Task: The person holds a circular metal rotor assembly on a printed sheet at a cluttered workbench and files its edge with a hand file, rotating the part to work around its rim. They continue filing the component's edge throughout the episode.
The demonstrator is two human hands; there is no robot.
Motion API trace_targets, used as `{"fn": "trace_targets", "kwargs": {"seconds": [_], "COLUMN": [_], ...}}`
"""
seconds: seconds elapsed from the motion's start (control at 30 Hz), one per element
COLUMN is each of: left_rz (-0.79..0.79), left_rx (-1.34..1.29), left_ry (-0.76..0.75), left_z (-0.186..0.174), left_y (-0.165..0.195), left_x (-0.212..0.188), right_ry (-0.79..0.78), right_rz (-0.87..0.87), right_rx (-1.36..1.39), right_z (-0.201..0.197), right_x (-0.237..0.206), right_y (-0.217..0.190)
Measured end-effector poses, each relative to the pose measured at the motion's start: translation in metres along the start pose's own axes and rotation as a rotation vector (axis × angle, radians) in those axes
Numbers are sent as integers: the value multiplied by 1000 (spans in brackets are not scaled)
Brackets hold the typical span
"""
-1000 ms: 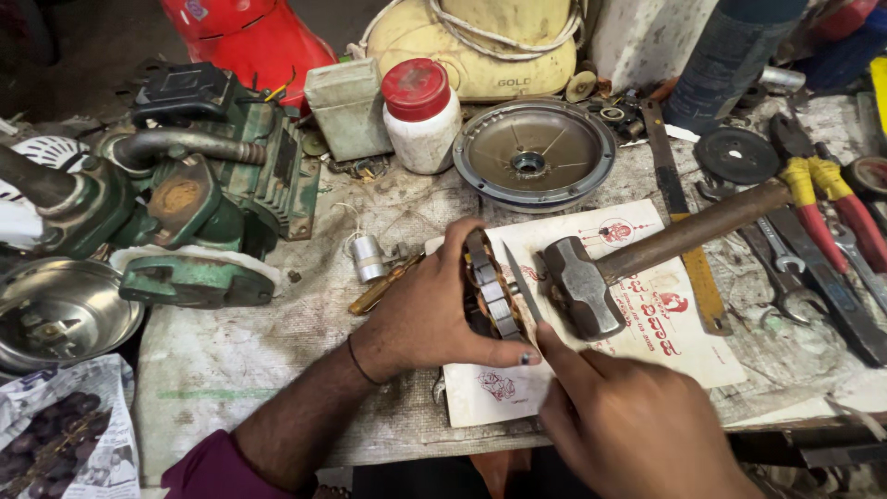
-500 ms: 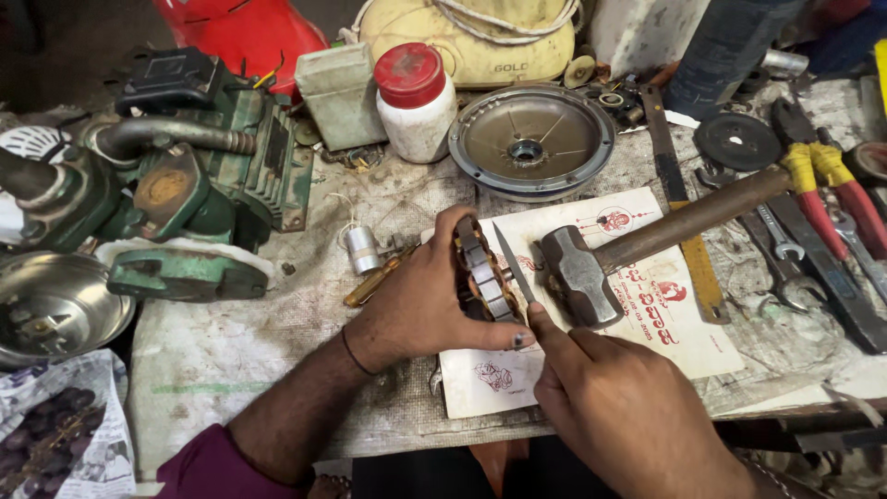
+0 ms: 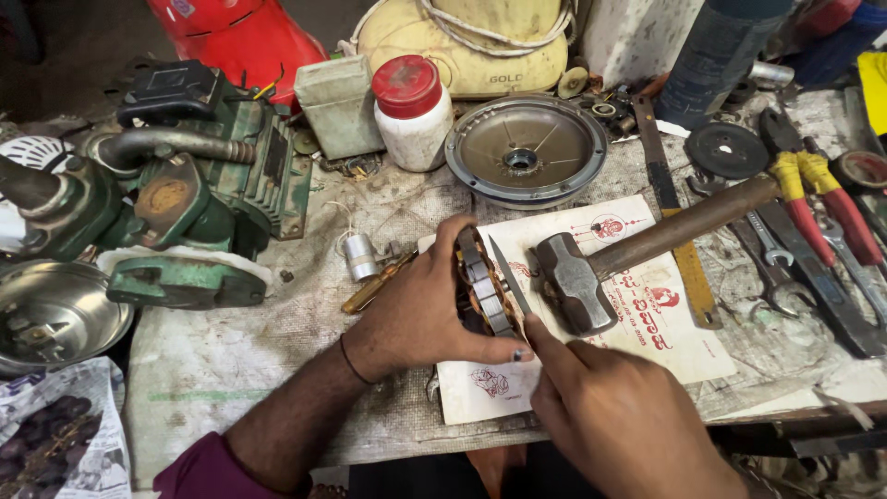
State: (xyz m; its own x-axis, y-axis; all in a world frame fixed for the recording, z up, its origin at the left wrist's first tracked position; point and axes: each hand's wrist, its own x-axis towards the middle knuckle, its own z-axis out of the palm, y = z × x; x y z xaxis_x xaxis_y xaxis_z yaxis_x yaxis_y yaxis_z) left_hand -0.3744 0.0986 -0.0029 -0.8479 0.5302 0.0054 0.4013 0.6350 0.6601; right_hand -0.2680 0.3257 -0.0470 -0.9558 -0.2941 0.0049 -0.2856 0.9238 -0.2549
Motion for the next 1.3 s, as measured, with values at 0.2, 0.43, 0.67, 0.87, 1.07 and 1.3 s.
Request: {"fn": "trace_targets", "kwargs": {"seconds": [0.2, 0.43, 0.67, 0.87, 1.07, 1.3], "left_rz": [20, 55, 35, 35, 48, 47], "left_rx": [45, -18, -28, -14, -19, -32], "left_ry": [12, 13, 2, 12, -6, -6], "left_z": [2, 0, 0, -3, -3, -2], "left_y": [1, 0, 1, 3, -7, -19], "left_x": [-3, -3, -3, -3, -1, 0], "right_ry": [202, 115, 220, 96, 153, 310], "right_rz": [-161, -118, -143, -36, -166, 102], "right_rx": [17, 15, -6, -14, -9, -138], "right_z": [2, 3, -8, -7, 2, -8], "right_x": [-3, -4, -10, -1, -10, -2], "right_y": [0, 0, -4, -5, 5, 0]}}
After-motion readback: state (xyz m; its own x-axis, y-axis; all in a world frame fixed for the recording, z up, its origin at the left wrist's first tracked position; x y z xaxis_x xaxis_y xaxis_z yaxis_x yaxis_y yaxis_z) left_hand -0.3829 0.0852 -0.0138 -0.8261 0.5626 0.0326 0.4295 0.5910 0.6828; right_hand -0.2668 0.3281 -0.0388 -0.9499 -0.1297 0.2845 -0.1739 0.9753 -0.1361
